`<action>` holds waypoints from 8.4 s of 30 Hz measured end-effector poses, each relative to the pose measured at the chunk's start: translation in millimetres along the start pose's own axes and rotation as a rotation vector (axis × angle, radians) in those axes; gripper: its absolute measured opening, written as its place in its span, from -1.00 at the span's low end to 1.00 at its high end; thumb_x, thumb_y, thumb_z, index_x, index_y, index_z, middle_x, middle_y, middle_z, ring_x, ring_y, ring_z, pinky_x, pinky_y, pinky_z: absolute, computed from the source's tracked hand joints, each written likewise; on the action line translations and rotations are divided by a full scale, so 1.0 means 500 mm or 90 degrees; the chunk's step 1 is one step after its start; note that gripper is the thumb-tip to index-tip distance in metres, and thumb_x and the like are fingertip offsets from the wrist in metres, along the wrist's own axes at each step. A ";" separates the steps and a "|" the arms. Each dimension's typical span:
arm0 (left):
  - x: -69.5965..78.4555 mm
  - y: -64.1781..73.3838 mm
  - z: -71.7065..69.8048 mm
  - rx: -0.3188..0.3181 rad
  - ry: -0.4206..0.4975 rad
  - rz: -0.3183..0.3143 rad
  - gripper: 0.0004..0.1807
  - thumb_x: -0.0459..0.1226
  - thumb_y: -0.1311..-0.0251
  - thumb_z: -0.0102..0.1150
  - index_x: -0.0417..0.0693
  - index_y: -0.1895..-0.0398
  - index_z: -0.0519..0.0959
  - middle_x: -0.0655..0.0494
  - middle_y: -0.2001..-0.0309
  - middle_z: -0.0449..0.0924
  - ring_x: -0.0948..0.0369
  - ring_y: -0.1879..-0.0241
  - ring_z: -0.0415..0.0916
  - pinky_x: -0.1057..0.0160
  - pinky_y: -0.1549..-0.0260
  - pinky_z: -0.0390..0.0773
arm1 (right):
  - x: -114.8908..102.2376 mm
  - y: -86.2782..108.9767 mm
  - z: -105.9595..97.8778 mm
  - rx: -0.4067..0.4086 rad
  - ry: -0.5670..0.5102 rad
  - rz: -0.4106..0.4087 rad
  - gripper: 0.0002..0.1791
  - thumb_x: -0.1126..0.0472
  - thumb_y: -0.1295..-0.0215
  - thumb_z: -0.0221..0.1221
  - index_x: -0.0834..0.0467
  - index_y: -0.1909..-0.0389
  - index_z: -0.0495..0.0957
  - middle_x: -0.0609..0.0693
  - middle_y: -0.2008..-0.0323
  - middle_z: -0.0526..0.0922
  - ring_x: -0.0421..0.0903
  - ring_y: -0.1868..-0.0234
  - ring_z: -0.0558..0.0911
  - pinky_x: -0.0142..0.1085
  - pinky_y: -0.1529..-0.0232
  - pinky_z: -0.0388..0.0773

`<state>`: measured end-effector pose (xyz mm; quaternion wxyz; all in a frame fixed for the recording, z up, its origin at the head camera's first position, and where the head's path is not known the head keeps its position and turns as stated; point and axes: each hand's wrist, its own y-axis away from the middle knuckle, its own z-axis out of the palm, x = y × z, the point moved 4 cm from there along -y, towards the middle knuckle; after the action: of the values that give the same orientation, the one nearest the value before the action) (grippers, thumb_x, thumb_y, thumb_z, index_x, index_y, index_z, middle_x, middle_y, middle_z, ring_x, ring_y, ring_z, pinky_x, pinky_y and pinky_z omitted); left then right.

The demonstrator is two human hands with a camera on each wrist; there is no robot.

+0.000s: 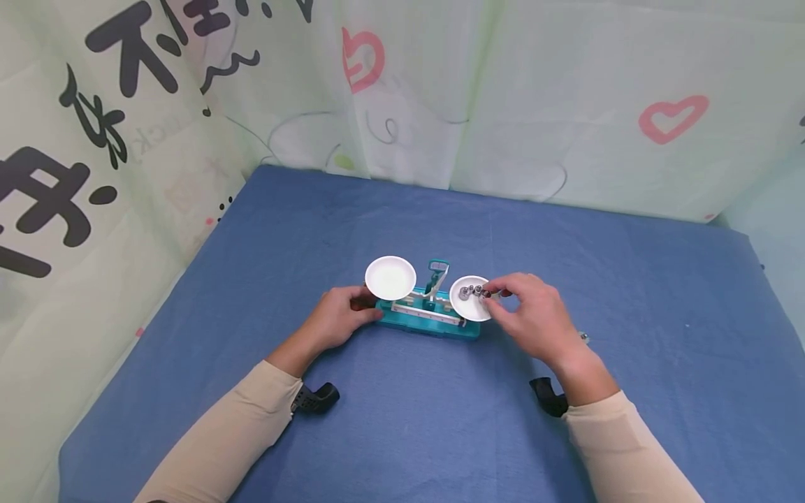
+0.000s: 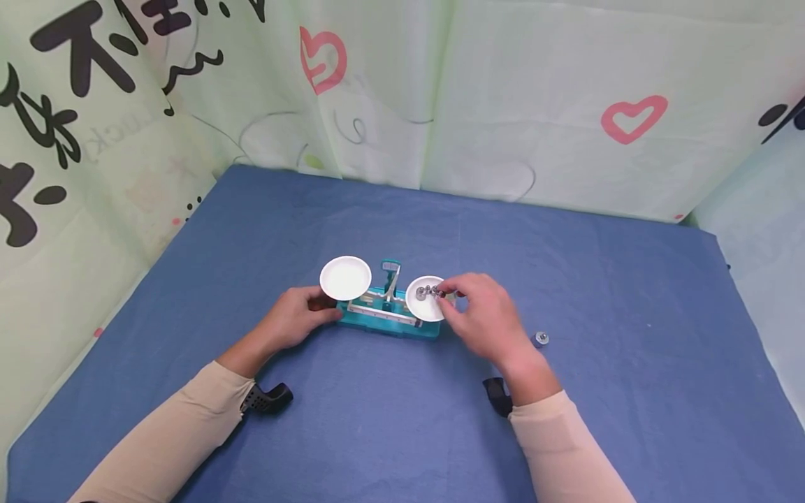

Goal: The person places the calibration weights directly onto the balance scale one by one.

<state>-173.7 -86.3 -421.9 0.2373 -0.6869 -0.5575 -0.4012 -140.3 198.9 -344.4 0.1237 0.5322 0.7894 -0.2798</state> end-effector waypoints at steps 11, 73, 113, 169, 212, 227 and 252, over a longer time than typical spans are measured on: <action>-0.001 -0.001 -0.001 0.000 0.007 -0.002 -0.66 -0.20 -0.21 0.40 -0.16 -0.01 0.68 0.04 0.09 0.72 0.14 0.09 0.62 0.07 0.03 0.55 | -0.007 -0.006 0.005 -0.012 0.030 -0.012 -0.85 0.33 -0.19 0.37 0.25 0.22 0.71 0.15 0.23 0.73 0.16 0.12 0.58 0.18 -0.02 0.38; -0.002 0.000 0.002 0.000 -0.001 -0.006 -0.65 -0.19 -0.22 0.40 -0.16 -0.01 0.67 0.04 0.08 0.71 0.13 0.07 0.62 0.06 0.02 0.55 | 0.186 0.138 -0.061 -0.110 0.093 0.241 -0.63 0.29 -0.27 0.31 0.38 -0.05 0.56 0.36 0.04 0.59 0.27 0.08 0.55 0.16 0.13 0.46; 0.003 0.000 -0.004 -0.007 0.005 0.002 -0.67 -0.21 -0.21 0.41 -0.16 0.01 0.68 0.04 0.09 0.71 0.15 0.10 0.63 0.08 0.02 0.54 | 0.209 0.150 -0.062 -0.117 0.129 0.288 -0.72 0.34 -0.28 0.28 0.36 0.04 0.54 0.35 0.18 0.61 0.26 0.20 0.57 0.16 0.22 0.48; 0.001 -0.002 -0.003 -0.003 0.004 0.024 -0.68 -0.22 -0.23 0.39 -0.19 0.02 0.68 0.00 0.09 0.72 0.13 0.09 0.65 0.11 0.06 0.58 | -0.187 -0.155 0.010 -0.158 -0.016 -0.111 -0.84 0.22 -0.33 0.28 0.14 0.11 0.69 -0.02 0.15 0.69 0.00 0.07 0.58 -0.08 0.08 0.52; 0.003 0.005 -0.004 -0.005 0.010 0.038 -0.73 -0.21 -0.24 0.38 -0.17 0.07 0.69 0.04 0.14 0.72 0.16 0.14 0.65 0.12 0.10 0.58 | -0.209 -0.178 0.088 -0.210 0.116 -0.176 -0.85 0.19 -0.33 0.25 0.13 0.17 0.70 -0.05 0.21 0.73 -0.02 0.18 0.64 -0.13 0.21 0.55; 0.004 0.005 -0.004 -0.006 0.015 0.041 -0.72 -0.22 -0.23 0.39 -0.18 0.06 0.69 0.03 0.13 0.73 0.15 0.14 0.66 0.13 0.09 0.58 | -0.209 -0.182 0.083 -0.230 0.107 -0.151 -0.80 0.19 -0.35 0.23 0.16 0.07 0.66 -0.01 0.14 0.71 0.00 0.11 0.64 -0.10 0.13 0.55; -0.001 0.001 -0.002 0.001 0.015 0.020 -0.70 -0.23 -0.20 0.41 -0.18 0.05 0.69 0.03 0.13 0.72 0.14 0.10 0.64 0.10 0.03 0.55 | -0.110 -0.093 -0.041 -0.143 0.024 -0.023 -0.71 0.22 -0.39 0.22 0.24 -0.06 0.61 0.15 -0.04 0.62 0.08 0.03 0.59 0.02 0.07 0.54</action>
<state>-173.4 -87.7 -421.5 0.2507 -0.6905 -0.5440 -0.4054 -158.6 155.4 -286.3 0.1629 0.5061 0.8273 -0.1815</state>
